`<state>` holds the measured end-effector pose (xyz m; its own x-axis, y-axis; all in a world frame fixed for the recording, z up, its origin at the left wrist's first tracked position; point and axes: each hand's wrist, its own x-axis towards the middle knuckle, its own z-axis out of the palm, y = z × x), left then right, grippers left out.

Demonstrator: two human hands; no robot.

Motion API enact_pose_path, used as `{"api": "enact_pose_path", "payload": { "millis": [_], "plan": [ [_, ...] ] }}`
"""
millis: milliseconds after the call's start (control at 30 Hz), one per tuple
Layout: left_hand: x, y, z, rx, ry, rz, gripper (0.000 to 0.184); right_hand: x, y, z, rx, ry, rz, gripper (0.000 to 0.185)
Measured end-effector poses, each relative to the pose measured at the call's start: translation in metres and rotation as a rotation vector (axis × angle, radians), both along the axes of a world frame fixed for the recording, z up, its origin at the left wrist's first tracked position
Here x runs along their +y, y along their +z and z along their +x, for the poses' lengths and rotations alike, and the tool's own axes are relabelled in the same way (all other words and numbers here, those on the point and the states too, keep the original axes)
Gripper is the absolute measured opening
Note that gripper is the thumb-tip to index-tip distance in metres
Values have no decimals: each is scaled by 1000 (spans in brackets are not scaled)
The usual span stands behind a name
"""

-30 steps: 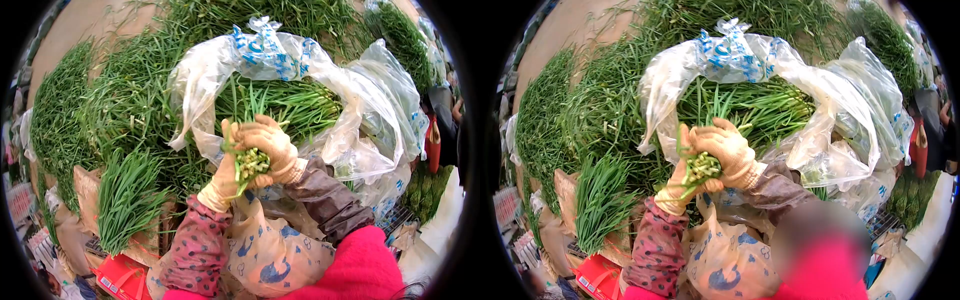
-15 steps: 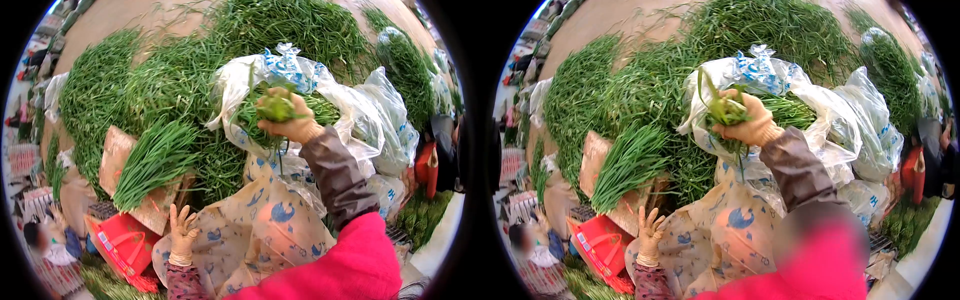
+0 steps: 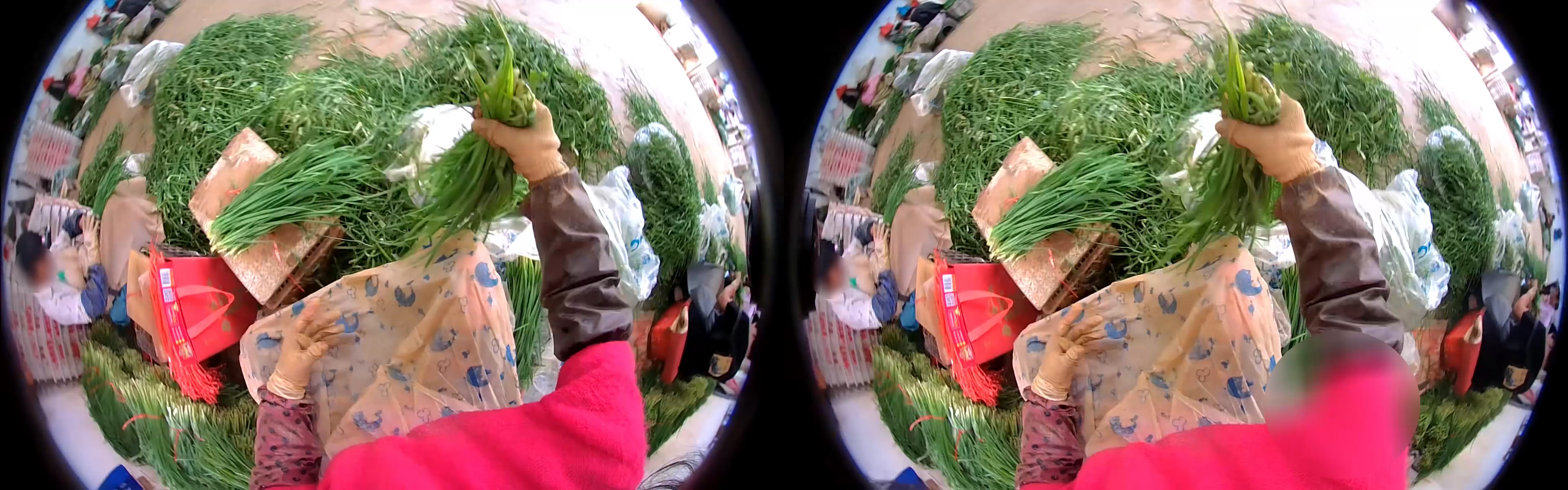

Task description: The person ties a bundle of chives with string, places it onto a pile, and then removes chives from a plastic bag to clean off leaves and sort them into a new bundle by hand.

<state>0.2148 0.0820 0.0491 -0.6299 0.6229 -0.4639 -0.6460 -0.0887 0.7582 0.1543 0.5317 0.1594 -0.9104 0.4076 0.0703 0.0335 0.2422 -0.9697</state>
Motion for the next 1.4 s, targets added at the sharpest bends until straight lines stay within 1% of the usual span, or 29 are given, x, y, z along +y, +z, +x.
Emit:
{"api": "enact_pose_path", "payload": {
  "millis": [33, 67, 133, 167, 233, 300, 367, 400, 433, 533, 567, 633, 667, 700, 767, 800, 900, 933, 967, 1033, 1067, 1100, 1133, 1167, 1200, 1233, 1300, 1367, 1400],
  "plan": [
    [2, 1, 1, -40, -13, 79, 90, -6, 7, -1, -3, 14, 78, 34],
    [5, 6, 3, -20, 24, 92, 90, -14, 14, 1, 170, 9, -18, 32],
    [21, 27, 17, -138, -150, 254, 92, -31, 28, 4, 416, 61, -240, 31],
    [30, 33, 23, -135, -123, 259, 92, -43, 32, 5, 412, 88, -242, 31],
    [53, 43, 27, -210, -391, 460, 101, -67, 42, 4, 358, -63, -234, 31],
    [79, 62, 38, -177, -464, 500, 105, -95, 48, 14, 463, -26, -381, 37],
    [100, 75, 44, -217, -421, 579, 105, -135, 56, 32, 512, 14, -533, 41],
    [109, 79, 45, -270, -413, 649, 104, -148, 52, 38, 545, 20, -533, 43],
    [118, 77, 46, -257, -387, 658, 104, -158, 42, 42, 580, 23, -534, 45],
    [130, 60, 39, -197, -5, 979, 89, -190, 24, 59, 611, 88, -553, 48],
    [125, 61, 34, -186, 13, 980, 89, -199, 18, 67, 590, 92, -587, 48],
    [114, 69, 19, -37, 384, 886, 84, -216, 10, 80, 573, 218, -719, 47],
    [106, 66, 18, -132, 481, 863, 84, -226, 9, 90, 530, 227, -771, 46],
    [98, 59, 16, -127, 491, 862, 84, -237, 6, 100, 504, 208, -842, 45],
    [81, 48, 14, -231, 648, 790, 61, -244, -8, 110, 495, 277, -854, 42],
    [71, 46, 11, -385, 644, 859, 49, -246, -11, 116, 494, 277, -857, 42],
    [59, 57, 4, -305, 679, 774, 42, -248, -19, 127, 427, 267, -980, 49],
    [57, 60, 2, -328, 743, 726, 35, -246, -28, 125, 414, 313, -971, 54],
    [53, 56, -2, -321, 746, 727, 35, -242, -39, 123, 402, 361, -961, 59],
    [43, 43, -14, -186, 824, 675, 31, -196, -72, 118, 326, 422, -815, 73],
    [36, 52, -20, -207, 854, 685, 25, -152, -92, 113, -22, 503, -634, 71],
    [30, 53, -25, -202, 853, 676, 25, -138, -82, 109, -300, 455, -401, 69],
    [24, 54, -30, -84, 873, 621, 23, -123, -71, 105, -584, 457, -179, 67],
    [20, 55, -35, 37, 888, 568, 22, -120, -32, 94, -788, 336, 89, 66],
    [19, 72, -35, 115, 876, 540, 22, -110, -29, 87, -536, 235, 144, 66],
    [21, 69, -40, 113, 865, 533, 22, -107, -21, 81, -290, 125, 198, 66],
    [30, 59, -54, 425, 845, 386, 24, -119, 7, 54, -148, 284, 11, 69],
    [44, 66, -61, 516, 849, 253, 29, -167, 50, 27, -115, 586, 308, 80],
    [48, 74, -64, 589, 792, 212, 32, -185, 51, 11, -92, 660, 355, 86]
  ]
}}
